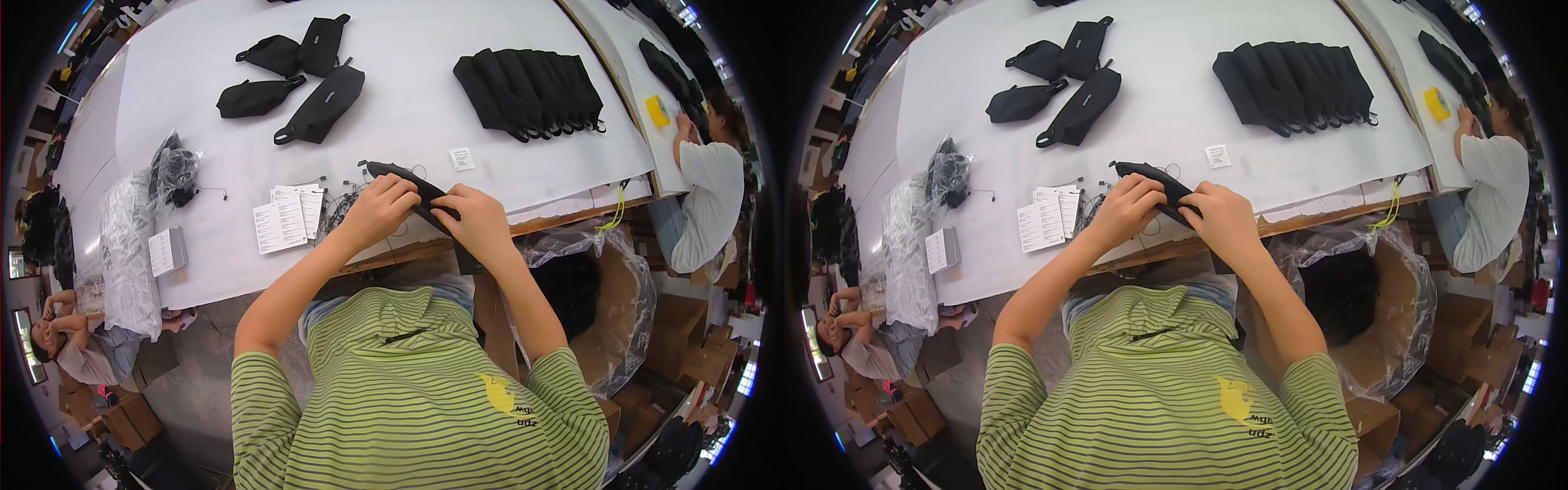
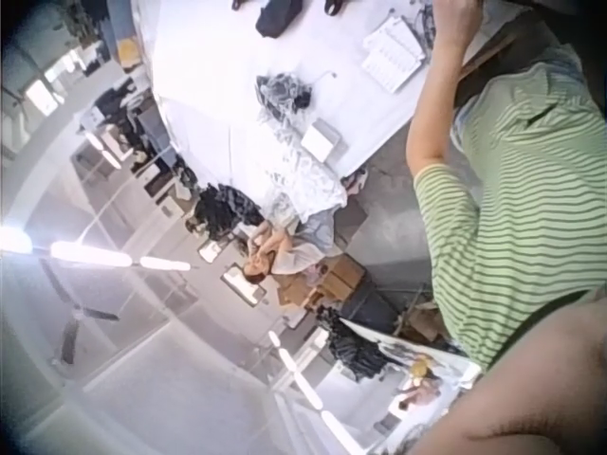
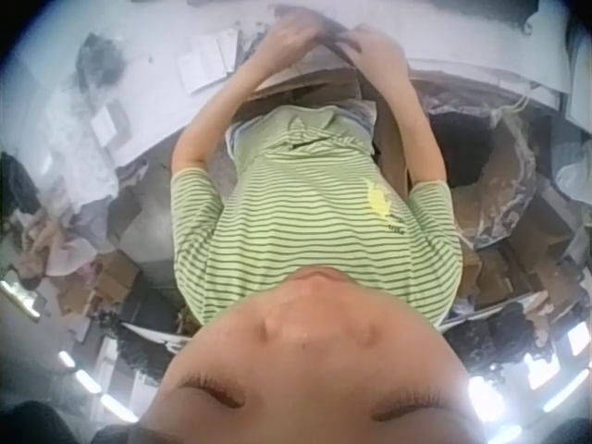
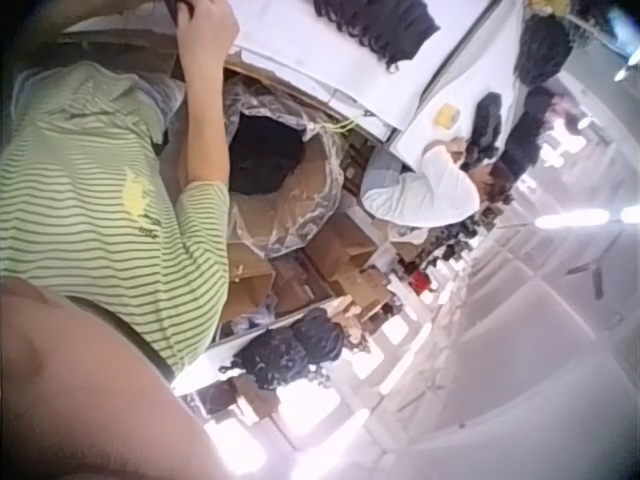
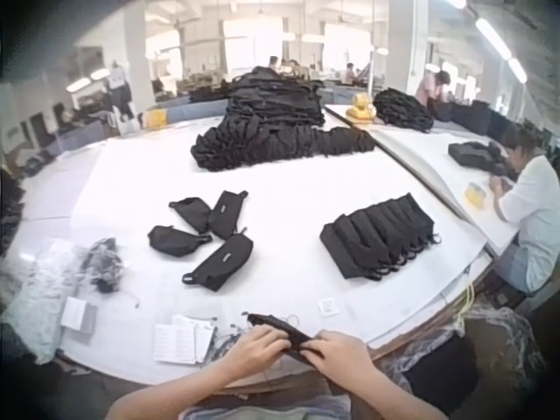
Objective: Packing eye-glass cases with cards and tags at a workstation.
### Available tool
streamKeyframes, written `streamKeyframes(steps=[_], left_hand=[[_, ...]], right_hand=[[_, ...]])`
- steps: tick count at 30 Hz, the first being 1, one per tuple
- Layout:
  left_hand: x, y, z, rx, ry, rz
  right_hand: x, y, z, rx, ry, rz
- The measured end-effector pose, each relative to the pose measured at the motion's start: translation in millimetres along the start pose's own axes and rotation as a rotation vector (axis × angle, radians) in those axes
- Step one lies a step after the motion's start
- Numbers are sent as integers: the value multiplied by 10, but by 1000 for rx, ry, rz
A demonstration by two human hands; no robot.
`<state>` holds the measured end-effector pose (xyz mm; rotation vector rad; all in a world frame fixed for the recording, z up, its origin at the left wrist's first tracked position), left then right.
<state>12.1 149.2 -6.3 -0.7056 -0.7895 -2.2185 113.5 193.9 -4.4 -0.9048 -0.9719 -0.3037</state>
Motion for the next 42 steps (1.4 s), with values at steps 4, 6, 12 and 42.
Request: streamKeyframes(steps=[4, 6, 12, 42], left_hand=[[21, -5, 15, -4, -10, -25], [49, -10, 24, -3, 7, -33], [41, 39, -33, -18, -22, -139], [-409, -227, 116, 313, -643, -63]], right_hand=[[0, -11, 12, 31, 74, -59], [13, -18, 6, 37, 113, -43], [-12, -83, -26, 105, 113, 12], [512, 1259, -1098, -749, 451, 456]])
Point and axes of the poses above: each hand's wrist, its own z-axis towards the middle knuckle, its own x-axis out of the back of the hand, y = z × x, the point moved 10 cm from there along z, towards the middle knuckle, and after that the axes turned 7 degrees about y, right-handed, at the moved point
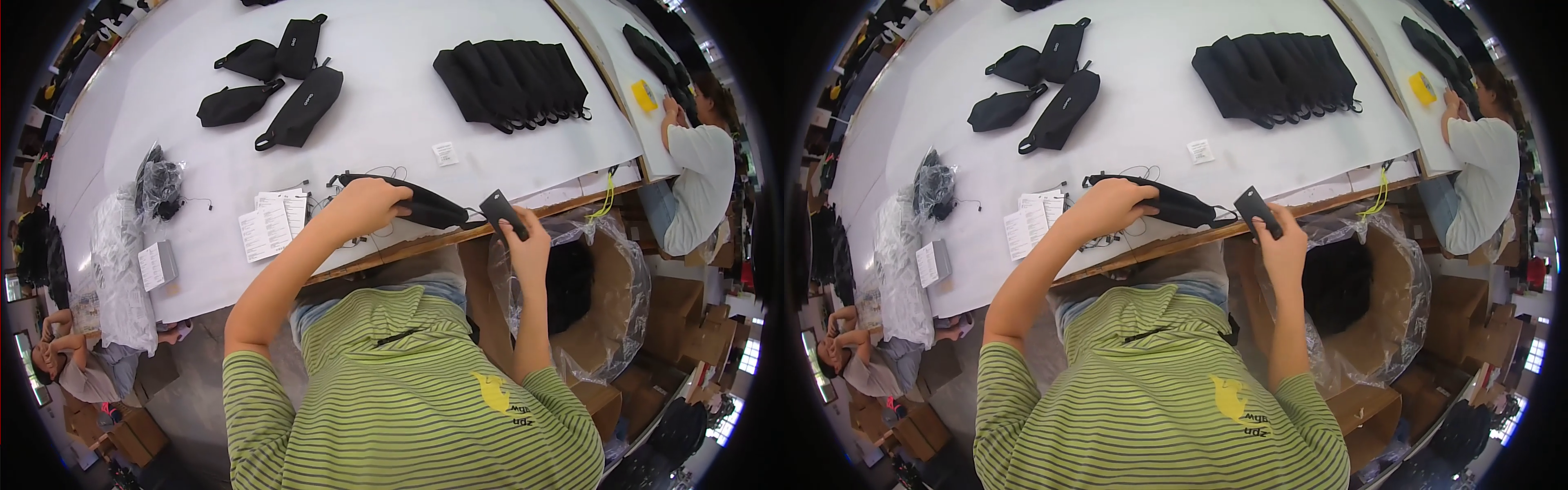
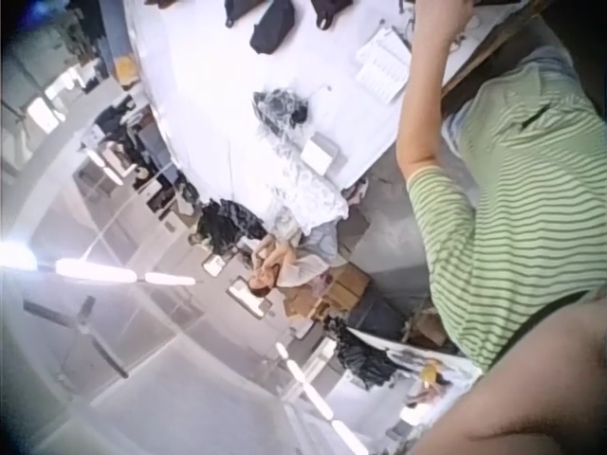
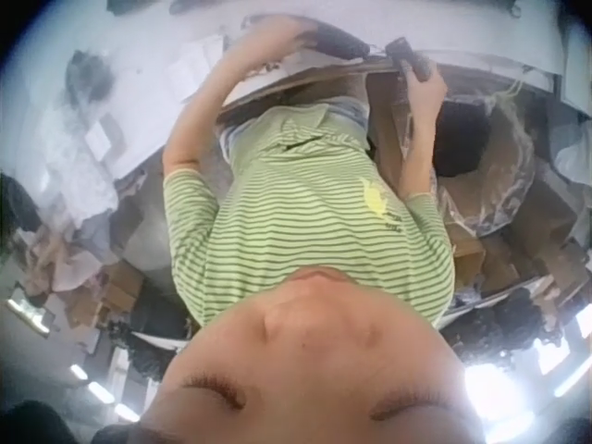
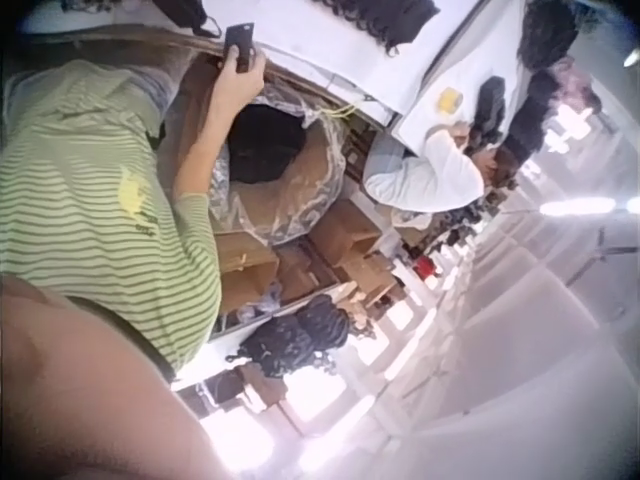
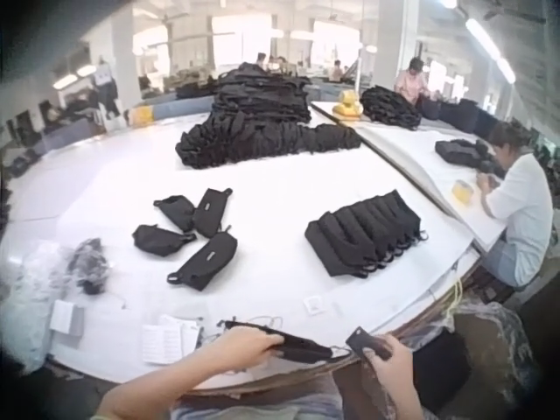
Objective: Packing eye-glass cases with cards and tags at a workstation.
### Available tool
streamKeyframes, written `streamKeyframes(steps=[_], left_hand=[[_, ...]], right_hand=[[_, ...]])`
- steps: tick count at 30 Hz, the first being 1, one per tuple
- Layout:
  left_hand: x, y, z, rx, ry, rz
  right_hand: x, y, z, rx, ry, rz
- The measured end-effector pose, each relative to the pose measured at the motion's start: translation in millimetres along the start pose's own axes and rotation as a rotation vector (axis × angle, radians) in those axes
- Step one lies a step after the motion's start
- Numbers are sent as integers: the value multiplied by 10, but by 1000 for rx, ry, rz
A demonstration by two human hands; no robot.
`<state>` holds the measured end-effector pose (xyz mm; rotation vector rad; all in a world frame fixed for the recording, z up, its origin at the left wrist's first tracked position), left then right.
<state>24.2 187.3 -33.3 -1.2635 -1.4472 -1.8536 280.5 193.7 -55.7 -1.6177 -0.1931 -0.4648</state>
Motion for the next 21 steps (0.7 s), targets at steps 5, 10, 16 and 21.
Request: streamKeyframes(steps=[5, 10, 16, 21], left_hand=[[312, 17, 120, -52, 204, 104], [685, 66, 3, -22, 280, 100], [948, -111, -380, 182, 194, 115], [678, 133, -723, 183, 47, 19]], right_hand=[[393, 172, 242, 2, 135, 293], [241, 4, 183, -226, -170, 839], [25, -162, 27, -210, -487, 476], [-230, 212, 321, -530, -150, 1266]])
Point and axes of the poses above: each hand's wrist, its own z-axis towards the middle knuckle, its own x-axis out of the back of the hand, y = z × x, the point moved 10 cm from there along z, towards the middle knuckle, and after that the axes turned 7 degrees about y, right-handed, at the moved point
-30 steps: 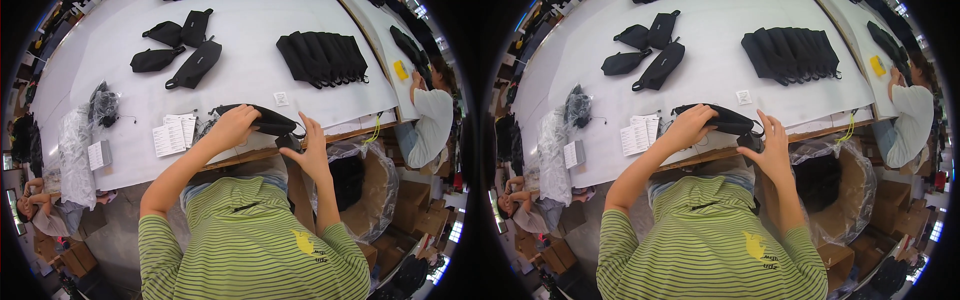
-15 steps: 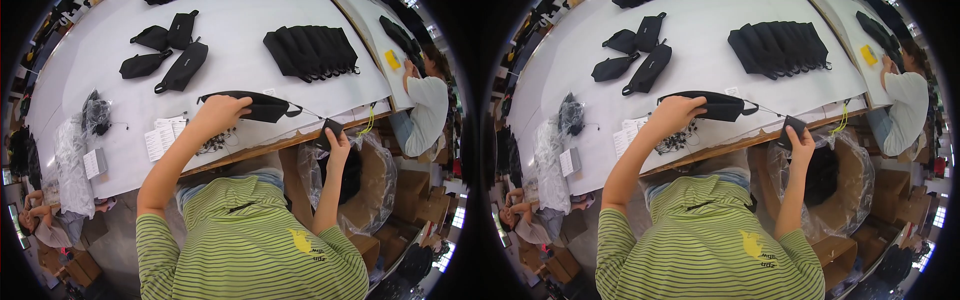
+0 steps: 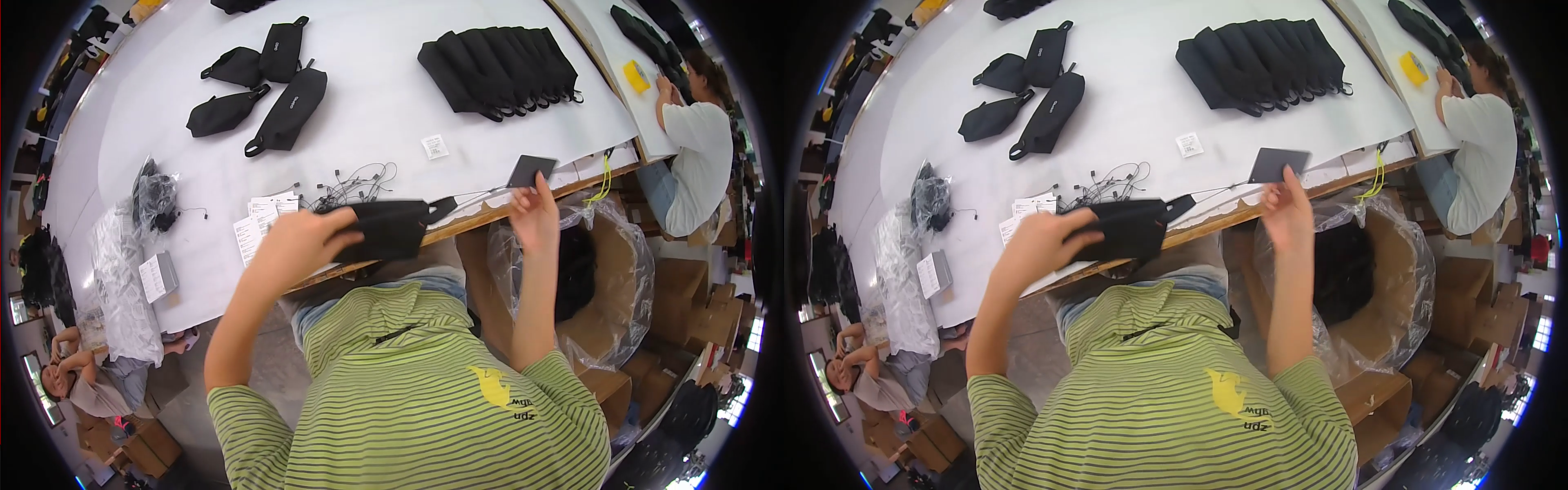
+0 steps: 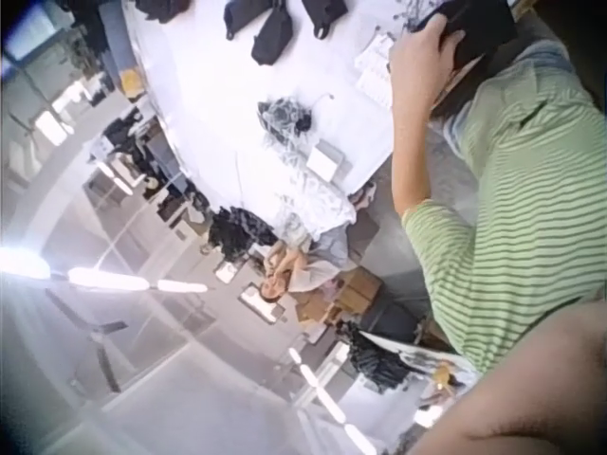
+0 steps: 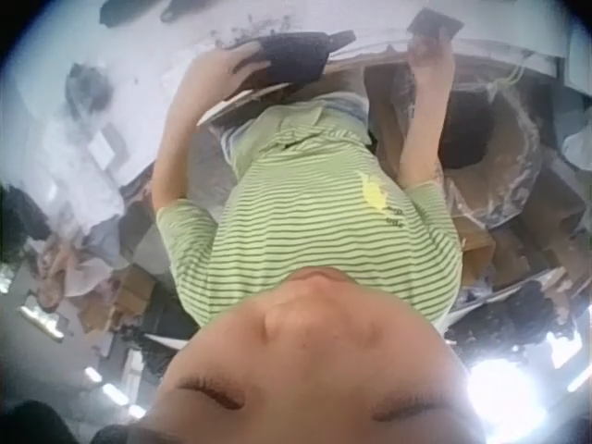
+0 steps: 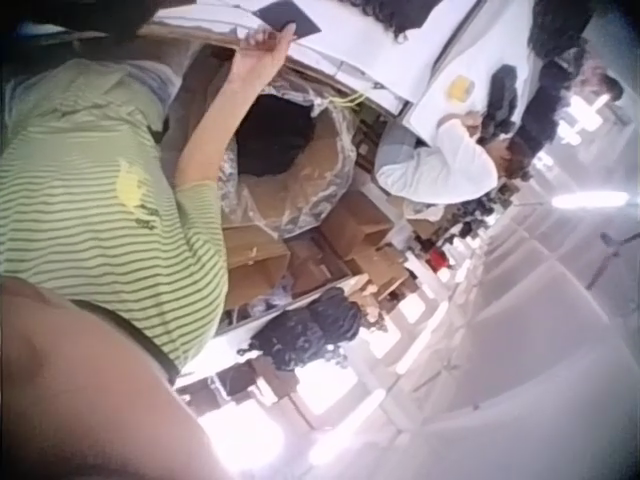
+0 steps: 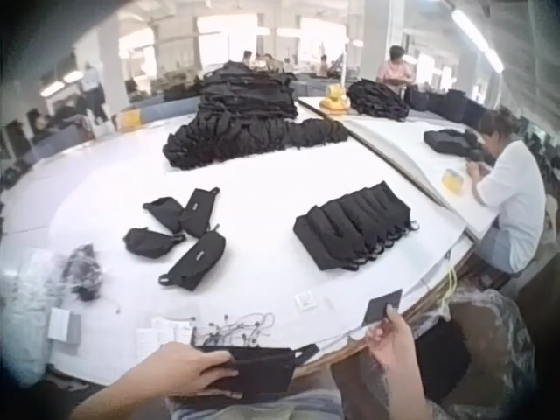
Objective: Packing eye-glass cases with cards and tags at a workstation.
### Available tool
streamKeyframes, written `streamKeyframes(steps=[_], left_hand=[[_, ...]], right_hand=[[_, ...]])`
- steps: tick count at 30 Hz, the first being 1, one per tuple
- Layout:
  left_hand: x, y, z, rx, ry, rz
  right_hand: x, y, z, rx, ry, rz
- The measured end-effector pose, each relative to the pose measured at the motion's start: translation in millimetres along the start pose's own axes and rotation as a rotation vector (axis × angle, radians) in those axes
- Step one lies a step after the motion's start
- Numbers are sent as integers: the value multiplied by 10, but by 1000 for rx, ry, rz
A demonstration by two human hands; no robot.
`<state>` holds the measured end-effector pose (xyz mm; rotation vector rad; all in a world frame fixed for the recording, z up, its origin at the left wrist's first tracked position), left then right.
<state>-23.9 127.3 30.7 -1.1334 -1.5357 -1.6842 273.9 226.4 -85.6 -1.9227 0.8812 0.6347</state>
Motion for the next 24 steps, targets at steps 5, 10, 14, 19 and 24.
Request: streamKeyframes(steps=[5, 10, 14, 19, 24], left_hand=[[-316, 238, -233, -37, -110, -84], [-322, 264, -364, 4, -130, -153], [-266, 248, -423, 37, -139, -163], [-389, 248, -465, 3, -195, -136], [-431, 547, -306, -135, -34, -247]], right_hand=[[-497, 1011, -22, -276, -55, 106], [-415, 950, -2, 91, 211, -440], [-614, 532, -104, 657, 157, -672], [-788, 457, -131, 504, -149, -905], [-1195, 918, -755, 250, -599, -1728]])
Point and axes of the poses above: each hand's wrist, its own z-axis towards the middle knuckle, its own x-axis out of the back of the hand, y = z × x, the point moved 10 cm from there along z, towards the middle knuckle, and after that the axes turned 7 degrees about y, right-handed, at the moved point
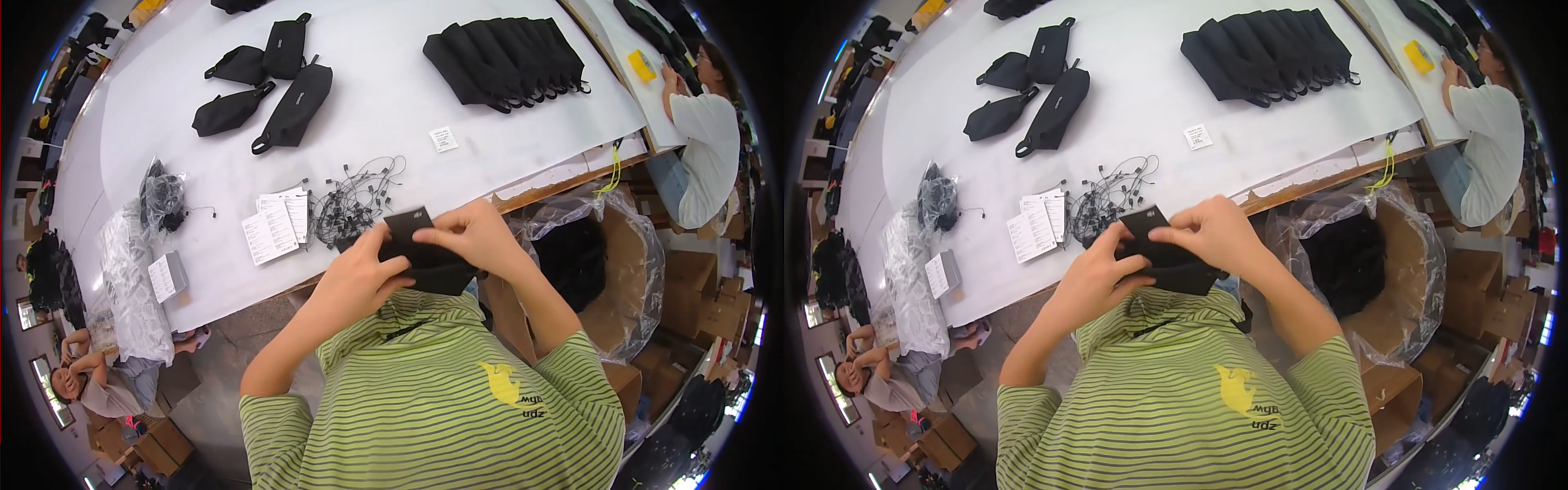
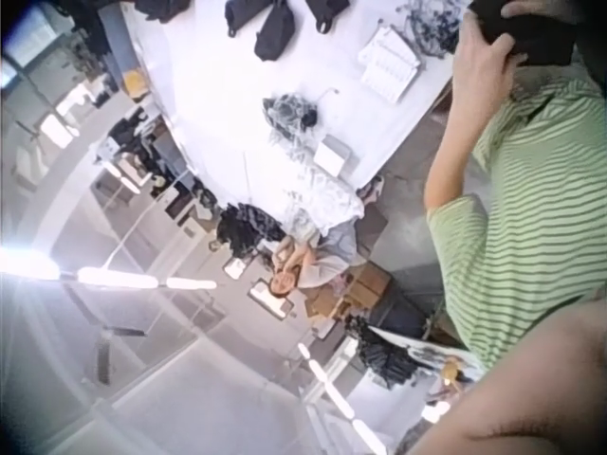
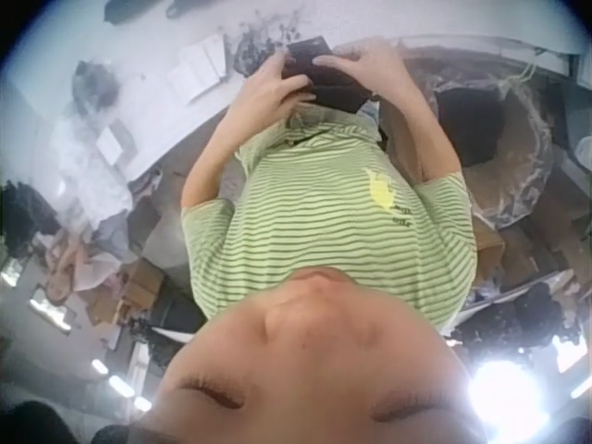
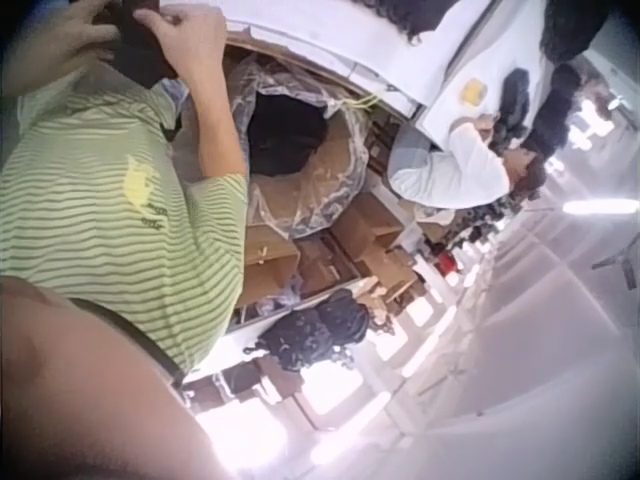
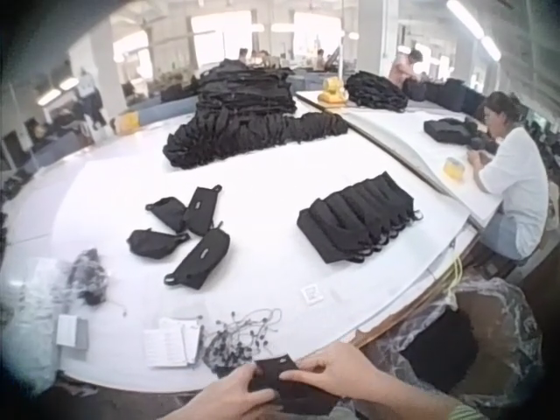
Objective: Packing eye-glass cases with cards and tags at a workstation.
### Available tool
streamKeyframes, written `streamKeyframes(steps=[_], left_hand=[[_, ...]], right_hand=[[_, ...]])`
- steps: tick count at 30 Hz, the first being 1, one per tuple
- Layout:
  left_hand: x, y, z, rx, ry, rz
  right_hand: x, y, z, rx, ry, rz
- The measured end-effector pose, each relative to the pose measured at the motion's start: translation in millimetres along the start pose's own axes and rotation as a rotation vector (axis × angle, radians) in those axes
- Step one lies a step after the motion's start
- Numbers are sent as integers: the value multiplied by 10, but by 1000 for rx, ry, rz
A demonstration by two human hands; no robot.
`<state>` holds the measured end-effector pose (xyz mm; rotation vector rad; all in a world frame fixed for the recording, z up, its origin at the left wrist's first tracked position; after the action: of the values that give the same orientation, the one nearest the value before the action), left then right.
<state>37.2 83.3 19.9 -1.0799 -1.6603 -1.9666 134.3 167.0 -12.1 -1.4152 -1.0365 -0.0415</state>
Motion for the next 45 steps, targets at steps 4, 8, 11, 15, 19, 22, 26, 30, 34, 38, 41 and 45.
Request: streamKeyframes(steps=[4, 8, 11, 15, 19, 22, 26, 30, 34, 38, 41, 45], left_hand=[[13, 123, 99, -171, 142, -26], [-263, 259, 66, -356, -27, 36], [-435, 124, 88, -299, -249, 25], [-704, 3, 292, -62, -713, -339], [-822, -145, 776, 94, -730, -517], [-512, -748, 1631, 86, -2, -389], [-325, -956, 1804, -40, 541, 302], [-376, -1005, 1888, 36, 318, 253], [-33, -1085, 1646, 328, 351, -563], [257, -287, 1150, -84, 193, -352], [441, -40, 815, -165, 375, -10], [335, -712, 362, 133, 716, -553]], right_hand=[[-114, -150, -221, 226, -85, -268], [-324, 94, -435, 122, -290, -360], [-243, 72, -510, 116, -306, -178], [-244, 85, -645, 79, -442, -43], [-160, 152, -706, 154, -345, -87], [-74, 225, -711, 121, -238, -83], [88, 66, -711, 197, -177, -143], [366, -18, -646, 285, 11, -255], [567, -84, -577, 327, 120, -406], [566, -140, -471, 359, 136, -442], [558, -248, -403, 385, 182, -422], [594, -503, -383, 462, 398, -244]])
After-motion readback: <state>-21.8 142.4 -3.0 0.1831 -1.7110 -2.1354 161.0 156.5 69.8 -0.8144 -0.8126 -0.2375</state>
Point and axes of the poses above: each hand's wrist, its own z-axis towards the middle knuckle, its own x-axis out of the back of the hand, y = z × x, the point moved 10 cm from there along z, towards the middle knuckle, and after that the axes turned 7 degrees about y, right-handed, at the moved point
